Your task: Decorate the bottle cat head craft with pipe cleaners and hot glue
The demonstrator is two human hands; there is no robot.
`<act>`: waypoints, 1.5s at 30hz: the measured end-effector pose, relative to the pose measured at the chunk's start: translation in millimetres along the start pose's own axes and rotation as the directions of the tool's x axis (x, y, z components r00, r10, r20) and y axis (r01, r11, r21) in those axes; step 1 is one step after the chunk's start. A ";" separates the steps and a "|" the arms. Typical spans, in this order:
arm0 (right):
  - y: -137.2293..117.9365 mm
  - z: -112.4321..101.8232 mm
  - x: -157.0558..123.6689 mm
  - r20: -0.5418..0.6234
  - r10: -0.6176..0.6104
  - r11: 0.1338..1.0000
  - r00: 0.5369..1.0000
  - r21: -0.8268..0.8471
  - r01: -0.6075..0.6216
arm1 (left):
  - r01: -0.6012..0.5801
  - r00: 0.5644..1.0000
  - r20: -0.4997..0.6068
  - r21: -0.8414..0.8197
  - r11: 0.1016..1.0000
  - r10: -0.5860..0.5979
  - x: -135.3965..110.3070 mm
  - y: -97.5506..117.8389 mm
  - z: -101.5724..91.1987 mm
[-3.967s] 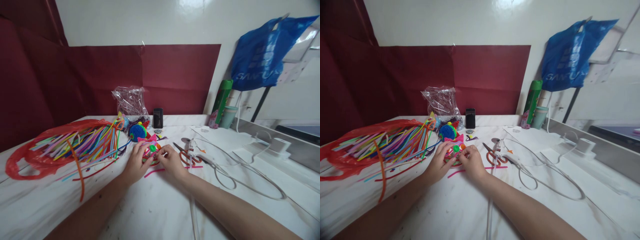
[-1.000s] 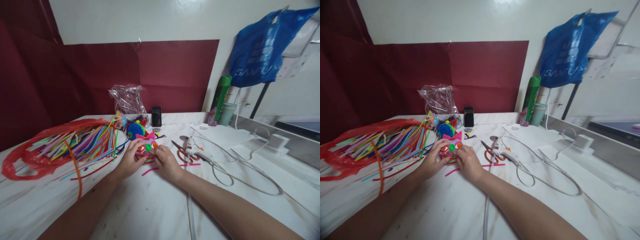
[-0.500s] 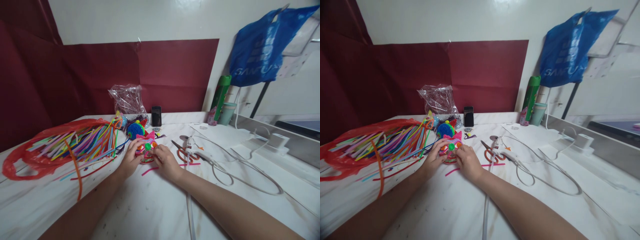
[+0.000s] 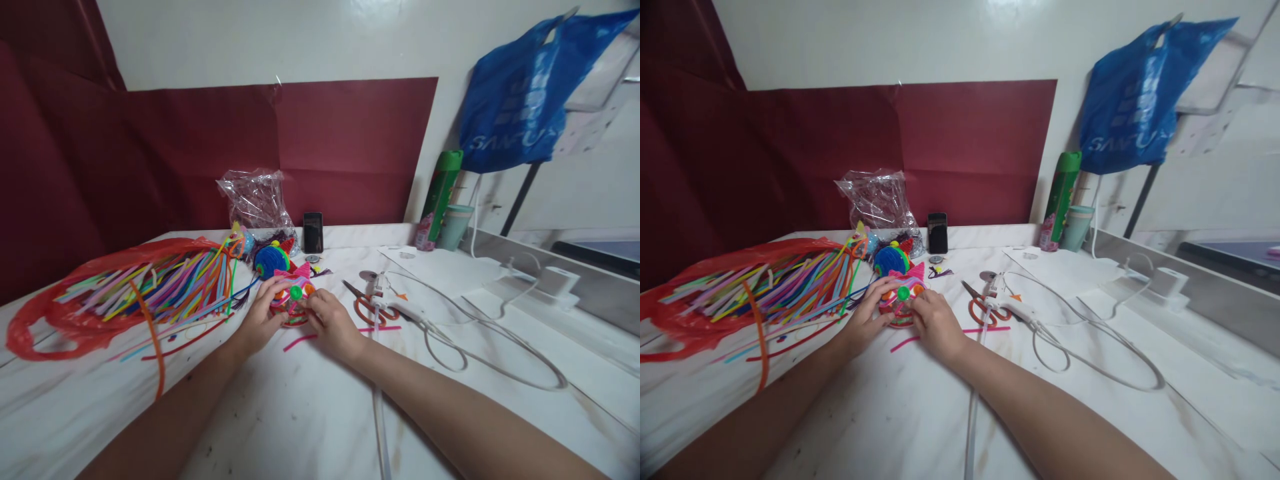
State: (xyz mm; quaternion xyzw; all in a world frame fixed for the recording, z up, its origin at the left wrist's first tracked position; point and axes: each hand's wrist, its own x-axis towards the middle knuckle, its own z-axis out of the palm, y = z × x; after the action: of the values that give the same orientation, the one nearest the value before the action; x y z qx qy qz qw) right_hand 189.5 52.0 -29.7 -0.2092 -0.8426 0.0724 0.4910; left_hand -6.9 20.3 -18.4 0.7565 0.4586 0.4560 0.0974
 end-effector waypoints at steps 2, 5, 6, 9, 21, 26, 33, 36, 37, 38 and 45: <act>-0.7 -0.4 0.3 0.001 0.001 1.000 1.000 -0.001 -0.001 | -0.005 1.000 0.004 -0.004 1.000 0.005 0.1 0.8 -0.2; -1.5 -1.0 0.6 0.006 0.004 1.000 1.000 0.007 -0.004 | -0.006 1.000 -0.018 0.030 1.000 0.006 1.2 6.3 0.0; -1.6 -1.1 0.7 0.008 0.006 1.000 1.000 0.012 -0.006 | -0.011 1.000 -0.027 0.051 0.999 0.012 1.6 8.2 0.2; -0.6 -0.9 0.4 0.012 0.023 0.999 1.000 0.025 -0.023 | -0.035 0.998 -0.042 0.102 0.994 0.039 2.2 11.1 1.2; 0.9 -1.3 1.7 0.018 0.051 0.994 0.999 0.096 -0.053 | -0.043 0.997 -0.052 0.151 0.988 0.051 1.6 7.3 1.8; 2.5 -2.5 2.9 0.026 0.072 0.981 0.997 0.176 -0.075 | -0.043 0.996 -0.074 0.147 0.988 0.054 2.7 5.2 2.1; -1.2 -1.7 0.4 0.034 0.000 1.000 0.999 0.026 -0.001 | -0.037 0.995 -0.082 0.170 0.985 0.052 1.2 4.6 3.9; -2.2 -1.6 0.4 0.027 0.019 0.995 0.999 0.101 -0.022 | -0.035 0.994 -0.093 0.186 0.982 0.053 0.6 4.4 5.3; -1.1 -1.7 0.9 0.006 0.053 0.989 0.999 0.140 -0.053 | -0.037 0.994 -0.093 0.190 0.981 0.056 0.4 4.2 5.7; 1.0 -1.7 1.5 -0.028 0.104 0.980 0.994 0.173 -0.097 | -0.041 0.994 -0.094 0.192 0.980 0.060 0.3 4.0 5.9; 28.0 4.9 4.9 0.001 0.540 0.798 0.842 0.319 -0.512 | 0.009 0.994 -0.106 0.179 0.984 0.010 -1.2 -1.3 5.0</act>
State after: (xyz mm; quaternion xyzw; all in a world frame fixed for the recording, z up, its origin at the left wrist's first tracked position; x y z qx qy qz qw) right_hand 191.1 79.7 -37.5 -0.3590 -0.7066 0.3263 0.5152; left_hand -4.0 21.4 -22.6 0.7370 0.5022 0.4524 0.0045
